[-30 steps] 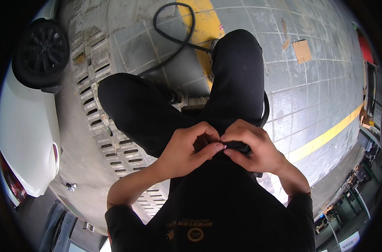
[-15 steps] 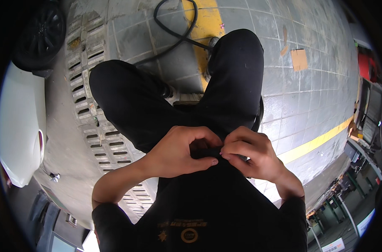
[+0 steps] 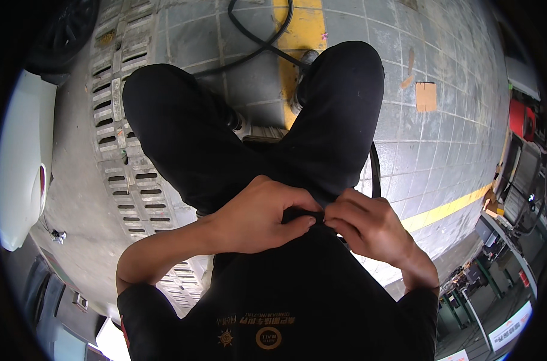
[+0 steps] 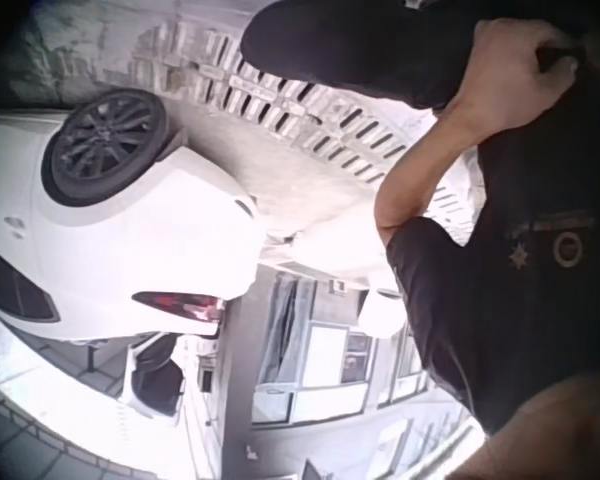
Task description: The person sits on the floor and sews a black belt using a needle and thread. They repeatedly pass the needle through the belt material, pulling the thread to secure stitches along the length of the belt.
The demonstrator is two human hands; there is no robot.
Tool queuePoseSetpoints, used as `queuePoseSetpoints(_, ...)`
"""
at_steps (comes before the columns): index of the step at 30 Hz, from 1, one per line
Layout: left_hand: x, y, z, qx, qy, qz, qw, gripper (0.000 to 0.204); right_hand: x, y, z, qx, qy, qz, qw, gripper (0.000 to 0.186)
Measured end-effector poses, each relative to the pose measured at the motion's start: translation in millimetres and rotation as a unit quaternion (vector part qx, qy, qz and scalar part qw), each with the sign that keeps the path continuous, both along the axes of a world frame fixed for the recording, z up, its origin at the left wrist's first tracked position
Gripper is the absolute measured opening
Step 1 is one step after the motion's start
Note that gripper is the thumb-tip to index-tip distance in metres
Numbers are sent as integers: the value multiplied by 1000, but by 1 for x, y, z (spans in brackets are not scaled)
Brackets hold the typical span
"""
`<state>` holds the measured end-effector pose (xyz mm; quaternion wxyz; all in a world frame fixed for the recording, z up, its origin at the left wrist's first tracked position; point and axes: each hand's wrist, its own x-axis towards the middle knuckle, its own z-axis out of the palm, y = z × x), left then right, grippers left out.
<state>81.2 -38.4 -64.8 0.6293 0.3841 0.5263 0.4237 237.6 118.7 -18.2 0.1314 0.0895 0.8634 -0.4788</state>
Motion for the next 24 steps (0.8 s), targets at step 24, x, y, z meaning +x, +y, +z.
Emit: queuePoseSetpoints(24,13,1,-3,2,79,50,996,17,5,-1,-16,16,-37,-39,998,11)
